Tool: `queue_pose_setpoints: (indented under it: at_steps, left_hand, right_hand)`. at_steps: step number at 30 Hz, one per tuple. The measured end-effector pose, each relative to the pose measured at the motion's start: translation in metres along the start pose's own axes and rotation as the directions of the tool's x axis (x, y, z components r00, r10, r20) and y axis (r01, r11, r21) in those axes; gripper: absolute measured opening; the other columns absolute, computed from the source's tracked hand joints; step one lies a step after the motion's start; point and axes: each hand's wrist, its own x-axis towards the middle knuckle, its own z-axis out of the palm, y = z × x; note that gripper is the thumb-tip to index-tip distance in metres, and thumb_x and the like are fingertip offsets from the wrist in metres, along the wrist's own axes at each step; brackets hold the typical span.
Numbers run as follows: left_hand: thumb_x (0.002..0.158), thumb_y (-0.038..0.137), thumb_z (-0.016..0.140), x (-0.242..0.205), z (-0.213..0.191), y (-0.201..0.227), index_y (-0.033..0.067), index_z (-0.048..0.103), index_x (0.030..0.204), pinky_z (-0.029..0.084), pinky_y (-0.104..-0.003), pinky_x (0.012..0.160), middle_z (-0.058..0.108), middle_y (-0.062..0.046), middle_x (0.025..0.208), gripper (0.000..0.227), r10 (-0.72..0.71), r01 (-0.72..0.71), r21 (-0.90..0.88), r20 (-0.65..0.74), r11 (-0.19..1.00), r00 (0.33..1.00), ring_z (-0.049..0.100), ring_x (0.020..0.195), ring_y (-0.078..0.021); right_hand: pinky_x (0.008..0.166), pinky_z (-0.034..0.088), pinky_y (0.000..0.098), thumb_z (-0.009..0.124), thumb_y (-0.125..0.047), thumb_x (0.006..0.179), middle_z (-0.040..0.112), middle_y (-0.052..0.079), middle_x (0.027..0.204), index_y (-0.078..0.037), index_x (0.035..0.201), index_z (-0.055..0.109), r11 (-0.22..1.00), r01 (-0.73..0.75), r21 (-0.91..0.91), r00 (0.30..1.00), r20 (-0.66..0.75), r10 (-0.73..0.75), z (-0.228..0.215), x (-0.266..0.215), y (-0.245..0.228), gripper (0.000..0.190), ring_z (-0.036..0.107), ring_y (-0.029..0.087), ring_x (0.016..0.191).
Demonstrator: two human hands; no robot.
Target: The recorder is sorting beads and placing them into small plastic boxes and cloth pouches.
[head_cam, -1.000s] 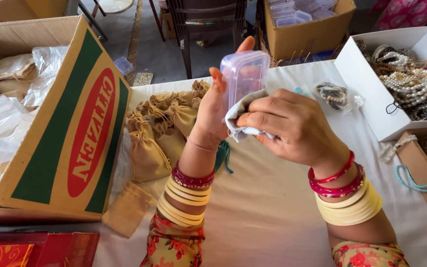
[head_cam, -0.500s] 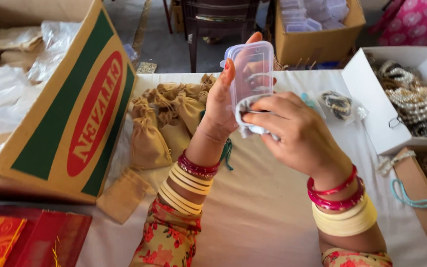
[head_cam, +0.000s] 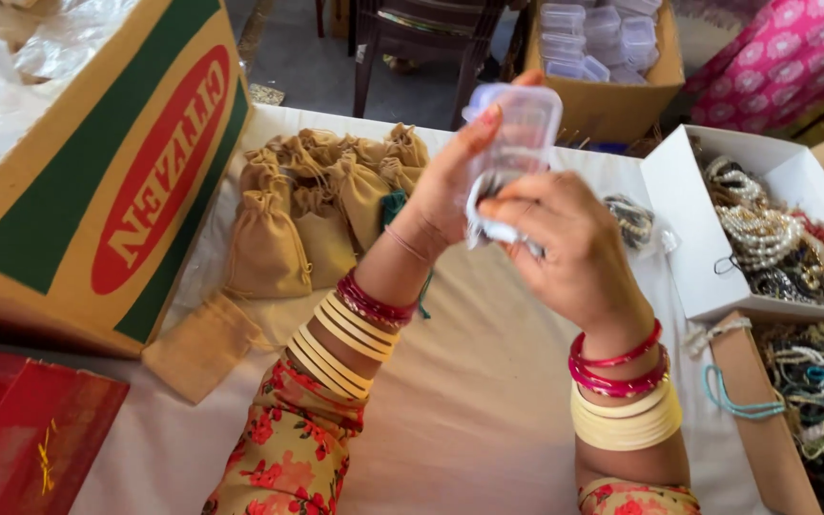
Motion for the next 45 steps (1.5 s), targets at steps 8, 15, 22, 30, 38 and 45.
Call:
queue_pose_setpoints:
  at_steps: [8, 15, 22, 30, 38, 45]
  left_hand:
    - [0.096, 0.046, 0.07, -0.01, 0.026, 0.041, 0.0114, 0.038, 0.158, 0.061, -0.043, 0.09, 0.067, -0.012, 0.119, 0.078, -0.024, 0.025, -0.009, 0.079, 1.0, 0.997, 0.07, 0.102, -0.0237]
    - [0.103, 0.028, 0.069, -0.012, 0.001, 0.012, -0.007, 0.055, 0.143, 0.06, -0.039, 0.095, 0.069, -0.016, 0.125, 0.056, -0.485, 0.423, 0.295, 0.186, 0.857, 0.854, 0.07, 0.108, -0.0228]
    - [0.096, 0.034, 0.07, -0.007, 0.022, 0.036, -0.0004, 0.054, 0.136, 0.062, -0.041, 0.088, 0.069, -0.014, 0.119, 0.055, -0.299, 0.266, 0.235, 0.119, 0.935, 0.947, 0.073, 0.1, -0.0245]
    - [0.108, 0.037, 0.067, 0.005, 0.003, 0.012, -0.0037, 0.062, 0.131, 0.053, -0.031, 0.083, 0.066, -0.007, 0.108, 0.047, 0.266, -0.238, 0.159, -0.19, 0.958, 0.945, 0.063, 0.096, -0.0135]
    - [0.105, 0.04, 0.067, 0.01, 0.022, 0.012, 0.0063, 0.044, 0.152, 0.056, -0.03, 0.091, 0.064, -0.006, 0.119, 0.062, 0.51, -0.385, 0.578, -0.065, 0.72, 0.858, 0.063, 0.105, -0.0108]
    - [0.104, 0.065, 0.058, 0.002, 0.031, -0.002, 0.0205, 0.01, 0.169, 0.048, -0.035, 0.11, 0.035, -0.006, 0.147, 0.092, 0.552, -0.464, 0.555, 0.011, 0.691, 0.834, 0.047, 0.132, -0.017]
  right_hand:
    - [0.088, 0.054, 0.0373, 0.079, 0.002, 0.083, 0.069, 0.01, 0.106, -0.003, 0.106, 0.076, 0.974, -0.174, -0.145, 0.978, 0.093, 0.189, -0.034, -0.019, 0.04, 0.023, 0.068, 0.028, 0.1]
    - [0.096, 0.053, 0.0287, 0.073, -0.009, 0.098, 0.068, 0.014, 0.12, 0.003, 0.115, 0.066, 0.905, -0.189, 0.382, 0.981, 0.025, 0.195, -0.05, -0.014, 0.022, 0.022, 0.067, 0.017, 0.109]
    - [0.091, 0.055, 0.0228, 0.077, -0.008, 0.104, 0.073, 0.009, 0.119, -0.001, 0.122, 0.07, 0.618, -0.186, 0.764, 0.967, 0.033, 0.251, -0.013, -0.041, 0.083, 0.02, 0.068, 0.01, 0.101]
    - [0.097, 0.052, 0.0233, 0.079, -0.02, 0.105, 0.071, 0.006, 0.118, 0.002, 0.133, 0.064, 0.613, -0.114, 0.782, 0.882, -0.204, 0.424, 0.038, -0.026, 0.042, 0.039, 0.065, 0.01, 0.104]
    - [0.106, 0.048, 0.0253, 0.085, -0.017, 0.103, 0.061, 0.005, 0.13, 0.0, 0.138, 0.053, 0.694, -0.056, 0.718, 0.878, -0.295, 0.376, 0.031, -0.021, 0.035, 0.05, 0.057, 0.01, 0.113]
    - [0.104, 0.055, 0.0399, 0.077, -0.009, 0.094, 0.059, 0.015, 0.135, -0.003, 0.12, 0.061, 1.0, 0.025, 0.009, 0.913, -0.407, -0.02, 0.037, -0.013, -0.001, 0.031, 0.063, 0.031, 0.12]
